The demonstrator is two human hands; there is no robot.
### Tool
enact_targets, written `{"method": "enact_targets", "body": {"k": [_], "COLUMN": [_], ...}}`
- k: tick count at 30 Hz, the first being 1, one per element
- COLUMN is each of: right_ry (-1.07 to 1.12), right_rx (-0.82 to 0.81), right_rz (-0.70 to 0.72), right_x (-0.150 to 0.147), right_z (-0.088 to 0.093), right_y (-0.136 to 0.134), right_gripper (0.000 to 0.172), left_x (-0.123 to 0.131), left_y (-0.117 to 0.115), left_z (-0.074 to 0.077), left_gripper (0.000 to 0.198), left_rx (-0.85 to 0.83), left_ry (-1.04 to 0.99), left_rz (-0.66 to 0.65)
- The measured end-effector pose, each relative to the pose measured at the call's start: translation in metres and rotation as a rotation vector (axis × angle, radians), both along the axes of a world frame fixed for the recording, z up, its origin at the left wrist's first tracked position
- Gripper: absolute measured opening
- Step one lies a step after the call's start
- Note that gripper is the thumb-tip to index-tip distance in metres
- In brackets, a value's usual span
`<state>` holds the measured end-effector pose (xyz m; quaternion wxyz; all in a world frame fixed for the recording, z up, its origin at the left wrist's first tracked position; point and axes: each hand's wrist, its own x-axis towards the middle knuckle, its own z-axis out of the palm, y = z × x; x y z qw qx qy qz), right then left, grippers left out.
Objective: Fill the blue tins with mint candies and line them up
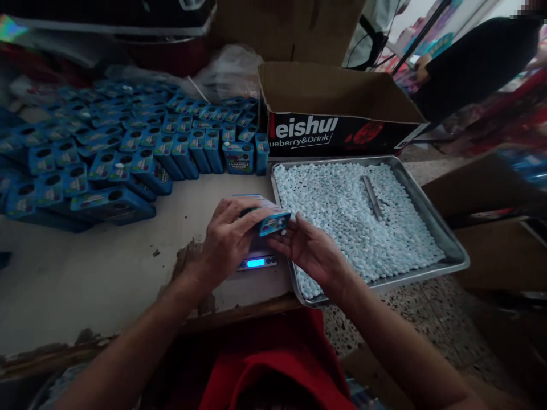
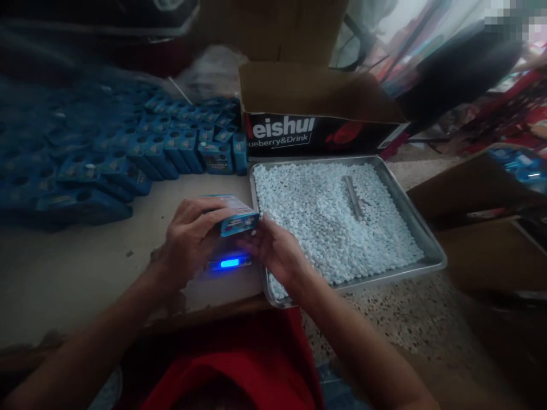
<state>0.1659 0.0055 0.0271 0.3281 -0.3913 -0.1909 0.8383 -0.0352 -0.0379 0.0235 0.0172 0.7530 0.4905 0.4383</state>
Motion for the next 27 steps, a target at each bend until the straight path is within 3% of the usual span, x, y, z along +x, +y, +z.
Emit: {"method": "enact_targets", "body": {"k": [5, 8, 10, 12, 14, 16, 19, 20, 22, 24, 27], "right_ry": [0.001, -0.125, -0.345, -0.706, -1.155, -1.369, -1.052, -0.894, -0.707, -0.611, -0.822], "right_rx": [0.036, 0.144, 0.355, 0.729, 1.152, 1.360, 1.438, 1.431, 1.466, 1.645, 1.932], "right_rz": [0.012, 0.080, 0.125, 0.120, 0.087, 0.107, 0.303, 0.385, 0.384, 0.419, 0.568], "right_x": [0.004, 0.014, 0.029, 0.049, 0.064, 0.060, 0.008, -0.020, -0.087, -0.160, -0.252], "right_z": [0.004, 0.002, 0.001, -0.001, -0.011, -0.022, -0.023, -0.018, -0.002, 0.013, 0.026], "right_y": [0.002, 0.007, 0.014, 0.025, 0.042, 0.059, 0.063, 0.058, 0.043, 0.029, 0.013], "right_gripper": [0.007, 0.023, 0.031, 0.036, 0.036, 0.043, 0.040, 0.036, 0.027, 0.023, 0.023], "left_x": [0.006, 0.010, 0.007, -0.007, -0.036, -0.081, -0.173, -0.207, -0.274, -0.329, -0.380], "left_y": [-0.003, -0.003, -0.008, -0.020, -0.038, -0.061, -0.101, -0.112, -0.126, -0.133, -0.133], "left_z": [-0.013, -0.023, -0.028, -0.026, -0.016, 0.004, 0.047, 0.061, 0.085, 0.100, 0.105], "left_gripper": [0.025, 0.031, 0.038, 0.041, 0.042, 0.045, 0.049, 0.052, 0.059, 0.061, 0.051], "left_rx": [-0.271, -0.387, -0.457, -0.490, -0.494, -0.460, -0.330, -0.282, -0.168, -0.178, -0.302], "left_ry": [-0.289, -0.561, -0.799, -0.985, -1.012, -0.869, -0.533, -0.438, -0.339, -0.296, -0.270], "left_rz": [0.118, 0.178, 0.220, 0.243, 0.262, 0.337, 0.550, 0.635, 0.852, 1.020, 1.001]}}
